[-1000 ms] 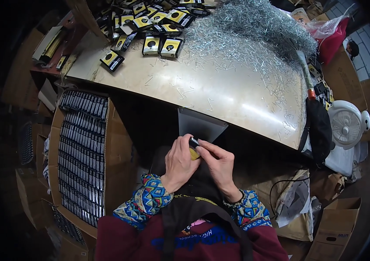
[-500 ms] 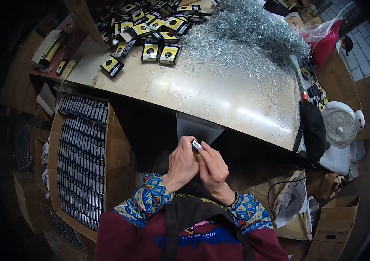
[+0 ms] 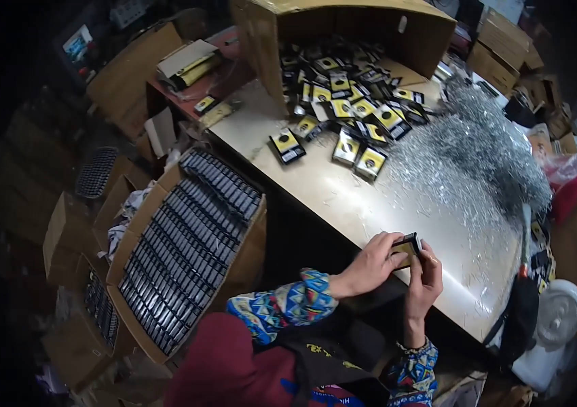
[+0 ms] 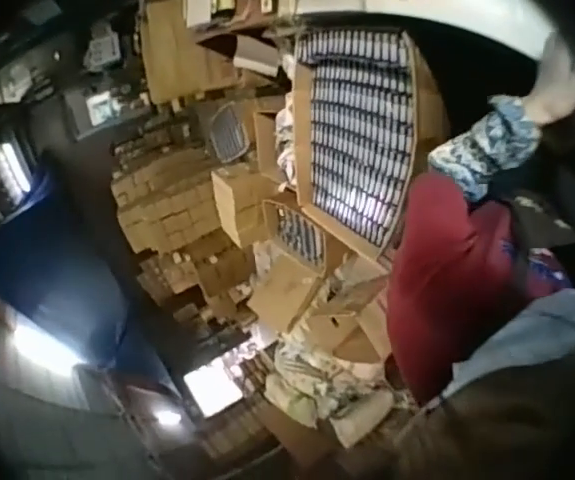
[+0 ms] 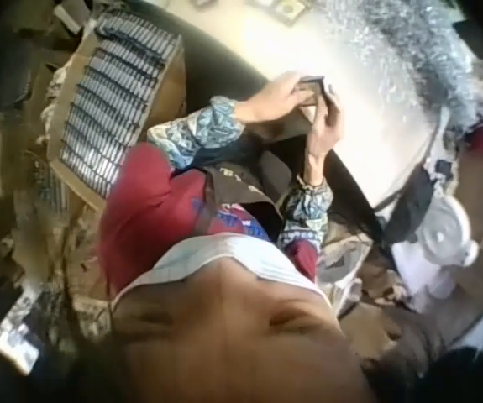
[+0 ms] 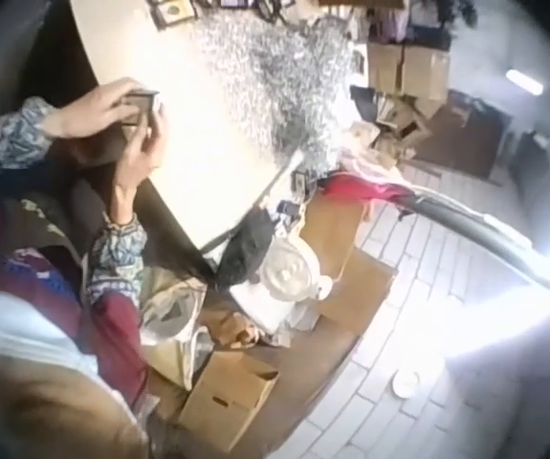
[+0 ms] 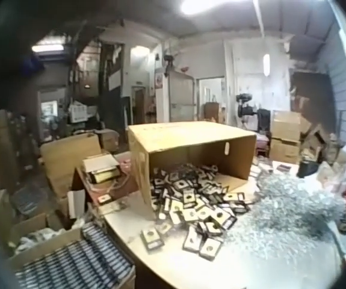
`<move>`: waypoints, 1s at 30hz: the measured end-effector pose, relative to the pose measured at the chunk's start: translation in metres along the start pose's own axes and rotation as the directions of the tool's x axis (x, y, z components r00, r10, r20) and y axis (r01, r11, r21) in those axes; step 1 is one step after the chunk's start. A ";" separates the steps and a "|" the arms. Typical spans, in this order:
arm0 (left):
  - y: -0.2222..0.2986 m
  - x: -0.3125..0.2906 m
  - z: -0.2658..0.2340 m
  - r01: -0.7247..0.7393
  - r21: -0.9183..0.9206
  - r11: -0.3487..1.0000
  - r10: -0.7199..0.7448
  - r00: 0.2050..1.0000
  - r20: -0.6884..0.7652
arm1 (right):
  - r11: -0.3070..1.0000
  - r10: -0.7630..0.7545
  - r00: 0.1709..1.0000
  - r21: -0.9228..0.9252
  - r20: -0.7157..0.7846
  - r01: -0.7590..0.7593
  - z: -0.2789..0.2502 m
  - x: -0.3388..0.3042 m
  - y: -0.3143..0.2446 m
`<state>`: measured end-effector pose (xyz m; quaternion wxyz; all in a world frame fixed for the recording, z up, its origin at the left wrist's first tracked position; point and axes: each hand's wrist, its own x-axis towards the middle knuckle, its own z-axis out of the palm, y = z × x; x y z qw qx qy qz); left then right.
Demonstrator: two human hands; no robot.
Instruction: Raking metal shavings and then sorting small yellow boxes into a chute.
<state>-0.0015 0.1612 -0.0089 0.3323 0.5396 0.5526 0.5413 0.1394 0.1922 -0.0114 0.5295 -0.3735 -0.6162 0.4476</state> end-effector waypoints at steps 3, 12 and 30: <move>-0.005 0.018 -0.079 0.151 0.042 0.988 -0.140 0.970 -0.197 | 0.888 -0.111 0.985 -0.431 0.128 0.156 -0.013 0.020 0.007; -0.080 0.094 -0.313 0.360 0.910 0.207 0.305 0.860 -0.410 | 0.208 -0.104 0.980 -0.960 0.167 0.186 -0.090 0.100 0.052; -0.036 0.025 -0.253 0.191 0.398 0.897 -0.167 0.981 -0.094 | 0.177 0.162 0.985 -0.980 -0.067 -0.096 -0.130 0.075 0.057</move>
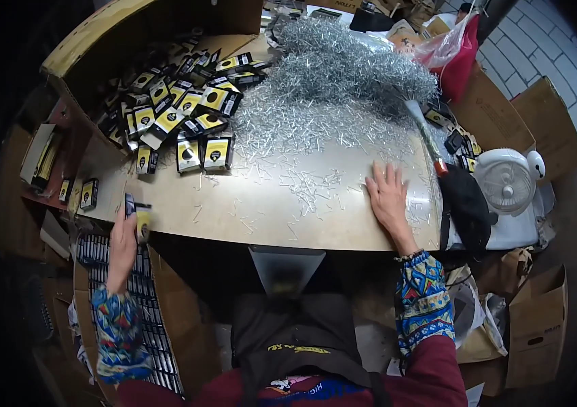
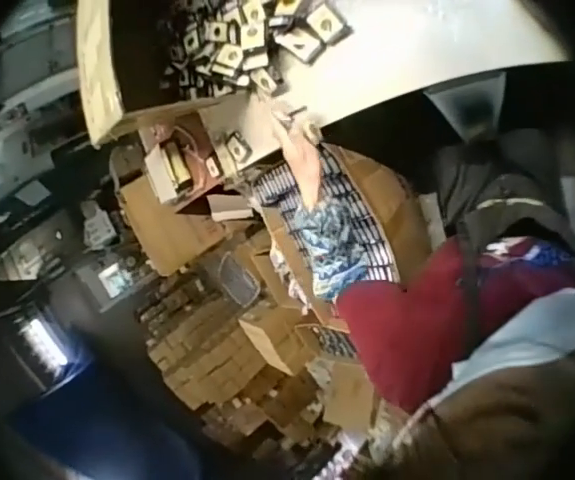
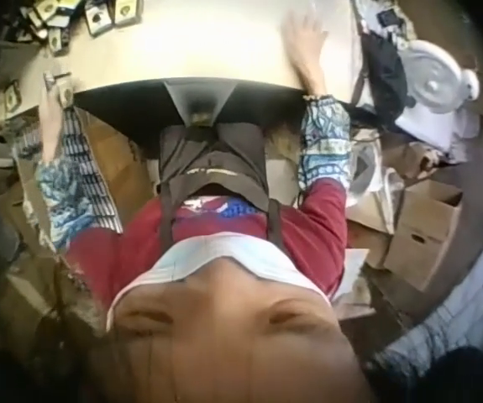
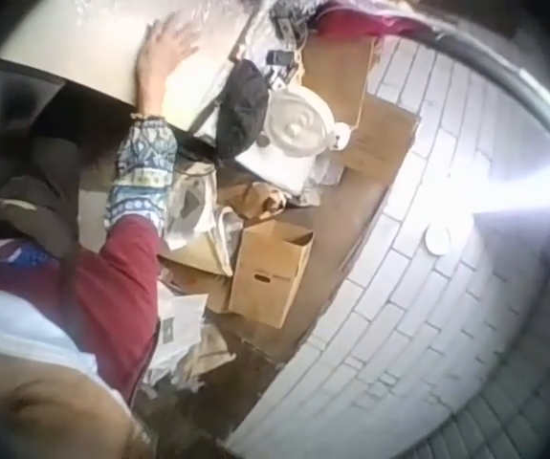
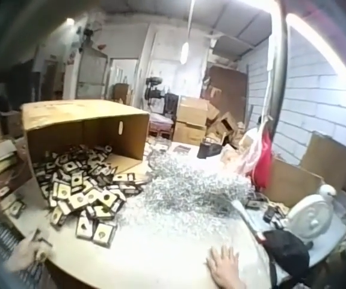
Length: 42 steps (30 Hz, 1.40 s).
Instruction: Raking metal shavings and then sorting small yellow boxes into a chute.
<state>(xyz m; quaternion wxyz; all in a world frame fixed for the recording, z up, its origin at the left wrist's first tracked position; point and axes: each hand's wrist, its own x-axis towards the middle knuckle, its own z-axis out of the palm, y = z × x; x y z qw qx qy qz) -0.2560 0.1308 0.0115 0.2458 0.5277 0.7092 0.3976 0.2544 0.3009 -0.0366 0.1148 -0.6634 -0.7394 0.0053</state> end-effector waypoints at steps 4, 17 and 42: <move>0.059 -0.046 0.063 0.387 -0.663 0.640 -0.285 0.922 0.263 | 0.959 -0.190 0.982 0.219 0.026 0.179 0.017 0.005 -0.038; -0.003 -0.171 0.209 0.757 -0.378 0.533 -0.469 0.637 0.612 | 0.818 -0.470 0.869 0.292 -0.157 0.495 0.034 -0.026 -0.140; 0.013 -0.206 0.249 0.133 -0.155 0.979 -0.081 0.949 0.306 | 0.661 -0.672 0.721 0.577 0.169 0.480 0.014 -0.196 -0.131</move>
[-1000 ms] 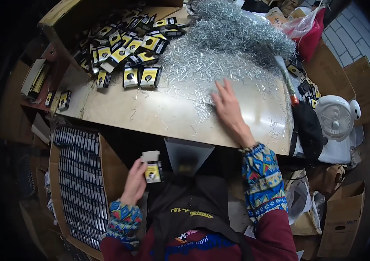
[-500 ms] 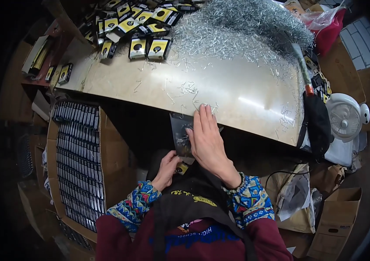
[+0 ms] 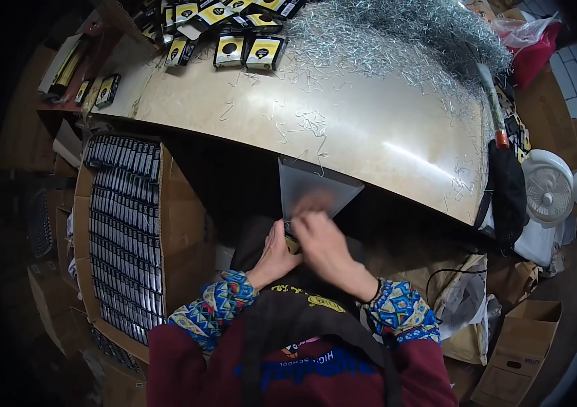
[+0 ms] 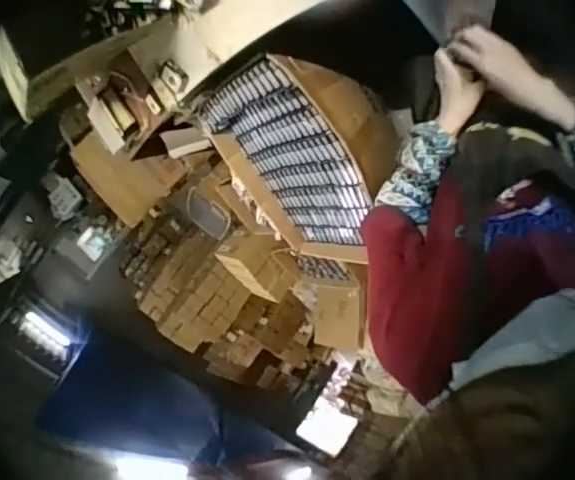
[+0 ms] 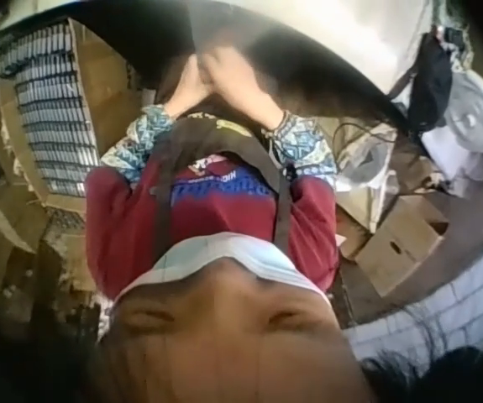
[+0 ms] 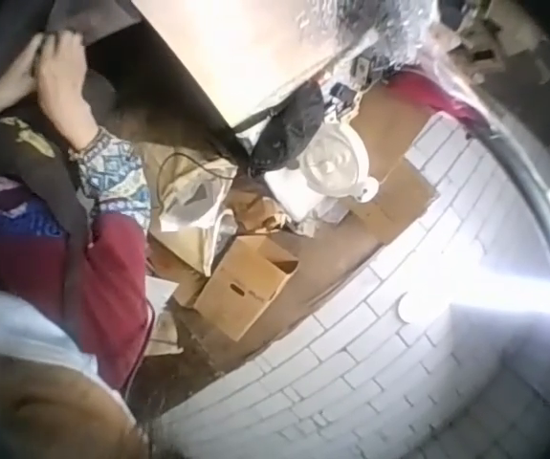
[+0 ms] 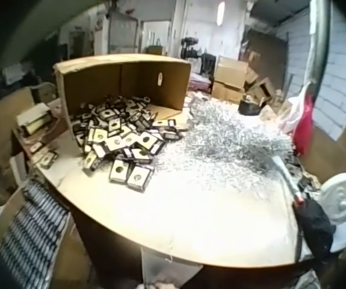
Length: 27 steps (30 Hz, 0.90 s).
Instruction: Raking metal shavings and then sorting small yellow boxes into a chute.
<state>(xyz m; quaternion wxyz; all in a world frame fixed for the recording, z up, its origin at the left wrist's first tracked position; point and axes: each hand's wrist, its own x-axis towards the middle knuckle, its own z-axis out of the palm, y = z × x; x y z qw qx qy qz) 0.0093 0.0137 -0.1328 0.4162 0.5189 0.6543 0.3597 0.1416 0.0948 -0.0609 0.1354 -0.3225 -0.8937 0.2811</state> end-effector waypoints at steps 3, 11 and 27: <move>-0.022 -0.007 0.003 -0.075 0.251 0.965 0.093 0.994 -0.059 | 0.989 -0.031 0.988 0.148 0.149 0.009 0.003 -0.013 -0.007; 0.038 -0.011 -0.034 -0.156 0.182 0.971 0.165 0.986 -0.034 | 0.930 0.075 0.995 0.356 0.061 -0.092 -0.032 -0.008 -0.001; 0.085 0.035 -0.032 -0.317 0.051 0.947 0.320 0.928 -0.192 | 0.979 0.027 0.825 0.182 -0.564 0.092 -0.034 0.006 0.002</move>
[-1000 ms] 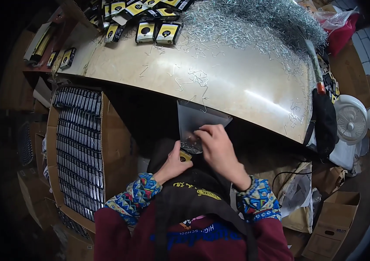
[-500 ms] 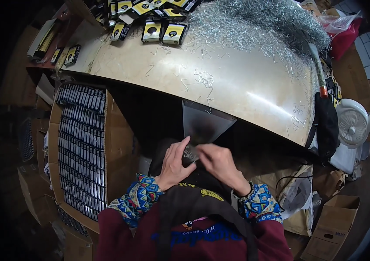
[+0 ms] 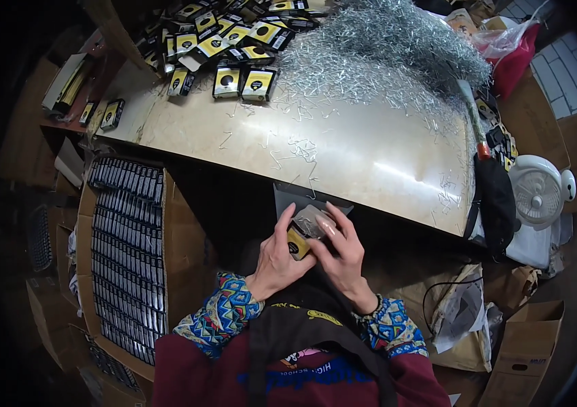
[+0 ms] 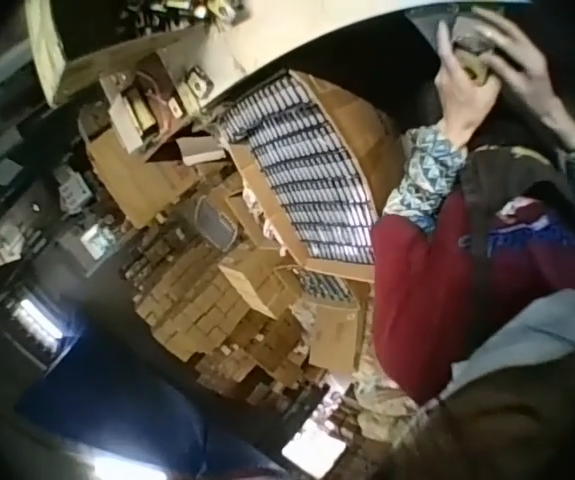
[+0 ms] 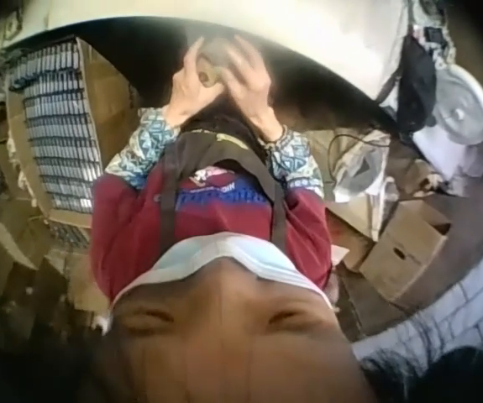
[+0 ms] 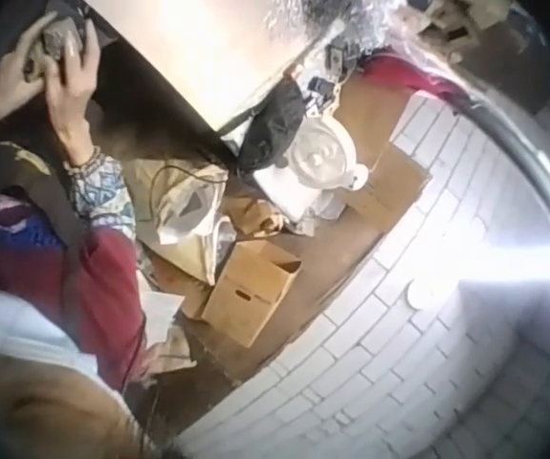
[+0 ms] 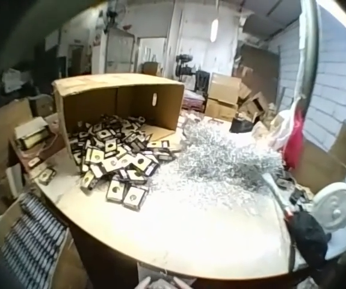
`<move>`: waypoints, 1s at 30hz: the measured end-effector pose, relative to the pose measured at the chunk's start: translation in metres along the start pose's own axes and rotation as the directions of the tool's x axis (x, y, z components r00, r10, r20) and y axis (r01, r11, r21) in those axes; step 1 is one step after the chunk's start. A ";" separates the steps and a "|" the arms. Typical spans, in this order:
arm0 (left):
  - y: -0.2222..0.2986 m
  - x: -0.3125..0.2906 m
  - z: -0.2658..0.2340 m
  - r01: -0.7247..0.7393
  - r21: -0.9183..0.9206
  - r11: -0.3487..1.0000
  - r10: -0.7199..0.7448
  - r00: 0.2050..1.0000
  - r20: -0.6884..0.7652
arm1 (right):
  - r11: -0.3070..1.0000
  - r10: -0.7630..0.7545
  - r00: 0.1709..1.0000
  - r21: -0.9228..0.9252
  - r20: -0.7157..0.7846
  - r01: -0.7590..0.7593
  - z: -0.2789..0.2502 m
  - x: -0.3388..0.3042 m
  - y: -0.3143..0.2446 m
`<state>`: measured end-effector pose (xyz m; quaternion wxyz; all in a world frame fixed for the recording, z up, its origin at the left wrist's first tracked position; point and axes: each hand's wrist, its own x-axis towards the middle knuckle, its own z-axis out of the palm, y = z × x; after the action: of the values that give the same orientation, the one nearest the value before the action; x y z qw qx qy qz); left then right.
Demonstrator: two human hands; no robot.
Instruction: Raking metal shavings and then sorting small yellow boxes into a chute.
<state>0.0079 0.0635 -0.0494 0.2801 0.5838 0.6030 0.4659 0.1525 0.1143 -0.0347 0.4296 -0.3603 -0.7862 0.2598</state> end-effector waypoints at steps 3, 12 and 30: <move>0.000 0.000 -0.001 -0.007 0.015 1.000 0.008 1.000 -0.002 | 0.937 0.299 0.945 0.229 -0.130 -0.265 0.006 0.001 -0.005; -0.002 0.001 0.004 -0.195 0.204 0.959 0.202 0.979 -0.015 | 0.951 0.215 0.976 0.232 -0.016 -0.206 0.011 -0.014 -0.008; 0.015 -0.001 -0.001 0.012 0.326 0.945 -0.035 0.997 0.062 | 0.501 0.695 0.698 0.579 0.175 -0.644 0.009 -0.008 -0.017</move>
<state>0.0138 0.0605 -0.0353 0.2055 0.6301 0.6689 0.3368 0.1421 0.0967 -0.0313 0.4170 -0.4903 -0.4415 0.6251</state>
